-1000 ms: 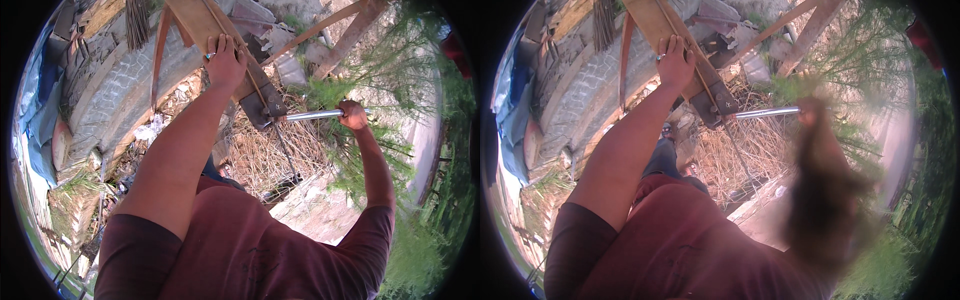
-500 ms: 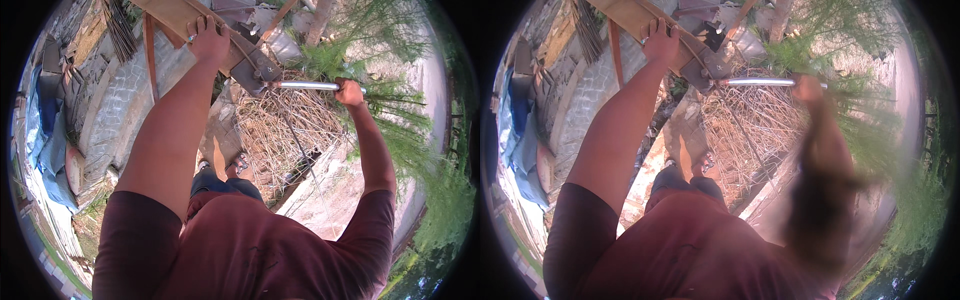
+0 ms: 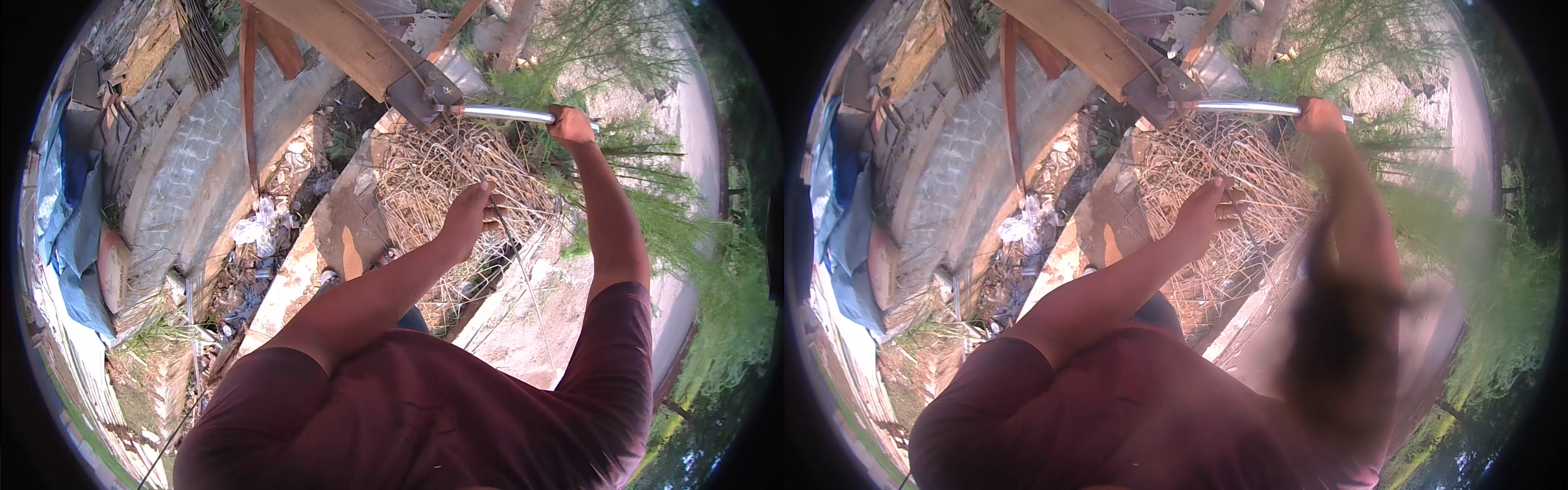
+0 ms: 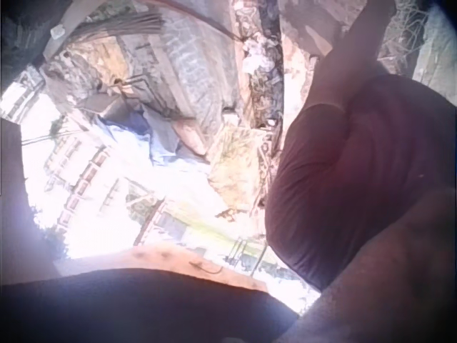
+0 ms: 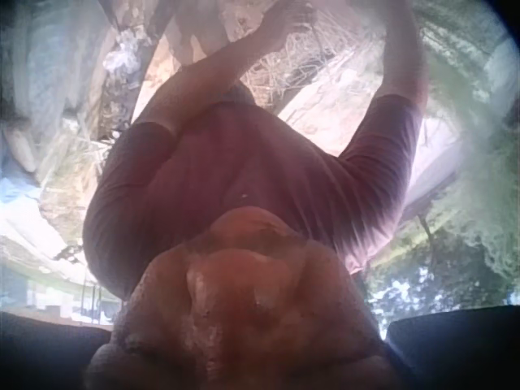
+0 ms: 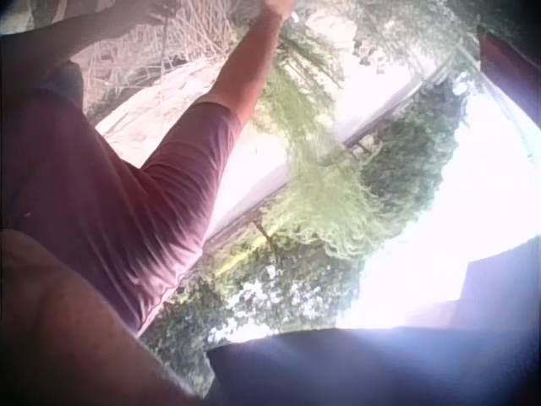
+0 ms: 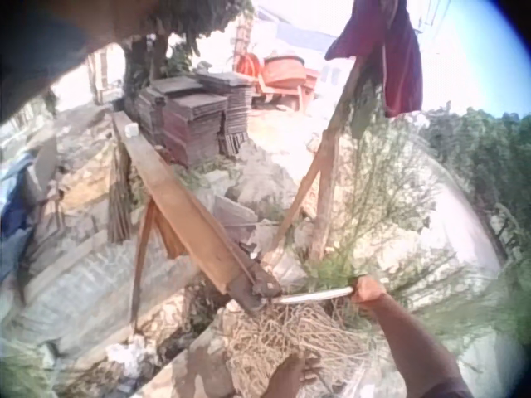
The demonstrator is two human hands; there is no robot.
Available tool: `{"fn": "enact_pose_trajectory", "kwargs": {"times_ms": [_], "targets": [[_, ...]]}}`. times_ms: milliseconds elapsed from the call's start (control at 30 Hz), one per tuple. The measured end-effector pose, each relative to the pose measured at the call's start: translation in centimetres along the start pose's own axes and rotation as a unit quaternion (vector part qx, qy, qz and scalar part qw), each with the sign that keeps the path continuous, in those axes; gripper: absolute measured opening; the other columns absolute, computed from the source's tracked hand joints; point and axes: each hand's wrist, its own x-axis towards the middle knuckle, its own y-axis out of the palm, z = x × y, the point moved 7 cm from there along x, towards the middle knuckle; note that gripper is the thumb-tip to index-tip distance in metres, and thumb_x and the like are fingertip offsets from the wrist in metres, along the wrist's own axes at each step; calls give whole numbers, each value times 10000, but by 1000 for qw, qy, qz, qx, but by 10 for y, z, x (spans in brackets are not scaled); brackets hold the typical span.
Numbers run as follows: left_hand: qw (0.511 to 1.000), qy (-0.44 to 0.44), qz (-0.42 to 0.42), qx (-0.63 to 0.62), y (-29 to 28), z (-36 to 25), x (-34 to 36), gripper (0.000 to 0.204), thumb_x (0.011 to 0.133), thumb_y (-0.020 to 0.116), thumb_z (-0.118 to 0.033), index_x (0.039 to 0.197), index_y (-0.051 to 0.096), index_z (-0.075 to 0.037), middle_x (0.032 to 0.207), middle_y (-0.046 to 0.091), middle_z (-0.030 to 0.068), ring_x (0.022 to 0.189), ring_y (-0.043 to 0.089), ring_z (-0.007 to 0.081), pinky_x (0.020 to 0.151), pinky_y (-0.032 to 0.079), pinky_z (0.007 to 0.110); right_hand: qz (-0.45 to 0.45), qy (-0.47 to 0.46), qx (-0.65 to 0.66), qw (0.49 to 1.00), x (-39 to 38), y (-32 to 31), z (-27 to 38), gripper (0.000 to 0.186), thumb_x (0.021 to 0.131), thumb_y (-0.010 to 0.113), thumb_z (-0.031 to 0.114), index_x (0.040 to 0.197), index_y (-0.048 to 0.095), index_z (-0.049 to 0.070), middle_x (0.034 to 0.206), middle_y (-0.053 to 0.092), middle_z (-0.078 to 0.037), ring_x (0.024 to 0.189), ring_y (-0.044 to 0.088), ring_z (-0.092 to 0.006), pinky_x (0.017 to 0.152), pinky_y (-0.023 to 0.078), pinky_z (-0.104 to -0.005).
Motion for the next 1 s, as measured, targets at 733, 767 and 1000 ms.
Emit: {"fn": "enact_pose_trajectory", "kwargs": {"times_ms": [733,767,1000], "targets": [[975,66,21,-209,16,15,40,313,977,311,-264,761,460,-94,612,388,35,578,384,158,537,333,314,52,-72,16,996,30,8,5,141,732,612,191,820,638,84,735,626,-178,700,611,-347,653,485,-421],[977,68,7,-203,14,13,39,312,976,318,-277,758,451,-99,607,379,34,564,376,156,530,332,312,46,-70,14,996,24,10,3,142,734,607,193,823,641,88,748,630,-182,713,614,-352,659,489,-424],[990,106,-45,-86,-13,9,21,366,958,415,-423,765,418,-112,589,338,8,504,343,137,490,327,288,33,56,23,998,-26,8,5,217,742,558,198,902,671,104,844,656,-177,805,630,-353,728,508,-435]]}}
